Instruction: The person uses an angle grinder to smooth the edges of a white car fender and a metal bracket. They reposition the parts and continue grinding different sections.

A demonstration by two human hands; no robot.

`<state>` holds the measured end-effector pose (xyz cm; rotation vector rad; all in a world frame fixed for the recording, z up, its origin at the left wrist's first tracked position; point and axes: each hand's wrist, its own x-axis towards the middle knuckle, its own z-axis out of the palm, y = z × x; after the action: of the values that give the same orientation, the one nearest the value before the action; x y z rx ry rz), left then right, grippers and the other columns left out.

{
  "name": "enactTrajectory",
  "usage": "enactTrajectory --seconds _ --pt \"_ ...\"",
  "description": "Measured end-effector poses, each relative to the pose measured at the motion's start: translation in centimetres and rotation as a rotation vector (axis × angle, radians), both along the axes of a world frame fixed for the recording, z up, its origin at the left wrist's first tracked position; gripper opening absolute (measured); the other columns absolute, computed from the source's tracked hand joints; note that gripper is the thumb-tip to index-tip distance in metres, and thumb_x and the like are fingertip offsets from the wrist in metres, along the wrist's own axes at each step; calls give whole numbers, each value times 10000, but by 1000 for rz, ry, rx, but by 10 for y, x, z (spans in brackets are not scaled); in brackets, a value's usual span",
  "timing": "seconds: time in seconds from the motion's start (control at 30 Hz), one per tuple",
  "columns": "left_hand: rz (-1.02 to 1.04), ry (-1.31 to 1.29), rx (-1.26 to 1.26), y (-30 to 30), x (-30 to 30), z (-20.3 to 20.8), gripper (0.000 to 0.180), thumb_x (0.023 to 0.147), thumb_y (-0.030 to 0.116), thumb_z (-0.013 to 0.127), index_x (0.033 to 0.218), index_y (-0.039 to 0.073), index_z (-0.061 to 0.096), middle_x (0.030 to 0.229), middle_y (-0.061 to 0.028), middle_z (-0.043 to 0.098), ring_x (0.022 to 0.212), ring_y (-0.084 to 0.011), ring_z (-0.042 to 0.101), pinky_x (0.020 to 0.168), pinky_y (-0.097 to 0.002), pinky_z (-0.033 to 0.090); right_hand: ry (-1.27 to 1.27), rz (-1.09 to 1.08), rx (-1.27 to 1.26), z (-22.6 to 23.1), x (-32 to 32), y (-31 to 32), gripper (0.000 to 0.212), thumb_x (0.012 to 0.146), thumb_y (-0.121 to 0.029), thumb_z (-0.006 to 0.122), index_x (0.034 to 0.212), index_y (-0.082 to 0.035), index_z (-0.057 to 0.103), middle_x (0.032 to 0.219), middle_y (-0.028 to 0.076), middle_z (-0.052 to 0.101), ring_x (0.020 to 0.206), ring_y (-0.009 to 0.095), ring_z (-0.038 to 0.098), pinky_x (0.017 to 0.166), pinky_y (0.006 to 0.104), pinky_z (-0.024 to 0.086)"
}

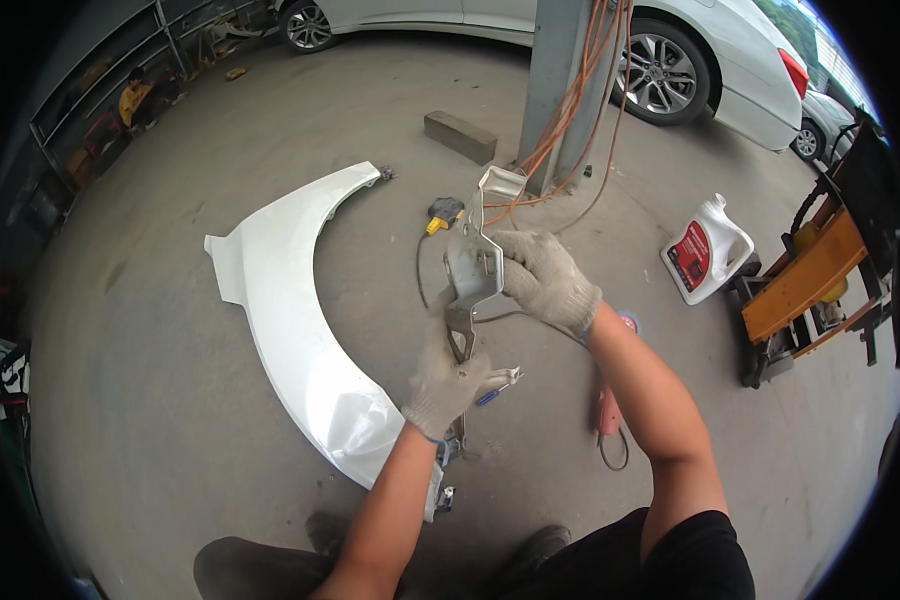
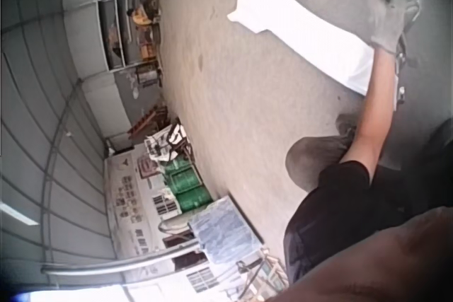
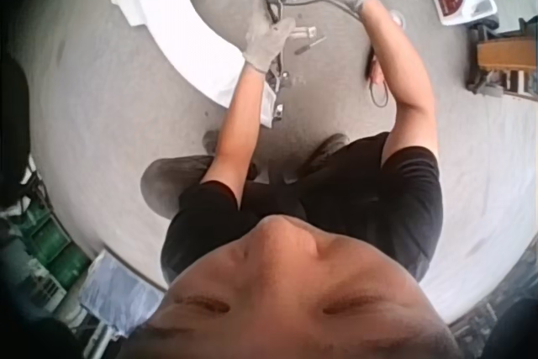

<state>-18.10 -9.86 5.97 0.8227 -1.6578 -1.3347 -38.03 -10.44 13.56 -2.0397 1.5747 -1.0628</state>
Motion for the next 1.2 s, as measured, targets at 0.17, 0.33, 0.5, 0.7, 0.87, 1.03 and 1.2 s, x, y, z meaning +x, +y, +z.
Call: enactTrajectory --seconds 0.17,0.33,0.5,0.7,0.87,1.03,1.2 --pt "136 -315 -232 -16 6 -17 810 769 84 715 1526 39 432 1303 -186 599 1209 -342 589 1016 -423 482 -395 14 423 5 -7 0 356 1000 -223 626 1273 -3 689 924 41 692 794 108 635 696 294 553" --pt "281 -748 -677 -25 4 -20 853 724 155 829 1495 80 474 1429 -198 539 1321 -457 497 1137 -545 392 -889 4 449 -48 -75 -11 412 1001 -279 591 1296 -9 689 1075 97 734 852 160 695 779 321 587" --pt "177 -919 -709 -23 -1 -23 867 711 265 862 1468 61 493 1365 -189 563 1307 -432 508 1212 -560 286 -789 -236 519 -46 -67 -13 518 962 -339 621 1299 54 649 1108 151 724 954 216 718 812 368 603" --pt "104 -1053 -567 33 -44 -71 907 731 422 842 1458 8 490 1177 -201 629 1151 -354 580 1192 -547 287 80 -474 551 -109 -72 -2 566 935 -413 578 1230 61 675 1107 300 725 1053 435 705 958 471 533" --pt "82 -1092 -511 64 -31 -130 858 764 470 826 1413 5 512 1135 -199 639 1091 -358 607 1185 -573 286 404 -727 595 -158 -78 99 534 950 -450 616 1173 34 604 1029 281 726 1014 431 714 909 512 555" --pt "5 -1021 -588 102 -26 -169 852 771 447 820 1425 8 493 1114 -189 608 1079 -376 583 1187 -636 260 421 -1093 818 -238 -103 180 696 861 -455 749 1306 23 507 1294 268 646 1105 426 691 927 513 563" --pt "-193 -1052 -632 114 -40 -202 920 745 470 845 1445 14 459 1168 -177 575 1133 -360 559 1208 -635 229 181 -1243 928 -281 -114 163 726 817 -376 770 1358 12 480 1341 263 626 1179 435 669 992 505 546"
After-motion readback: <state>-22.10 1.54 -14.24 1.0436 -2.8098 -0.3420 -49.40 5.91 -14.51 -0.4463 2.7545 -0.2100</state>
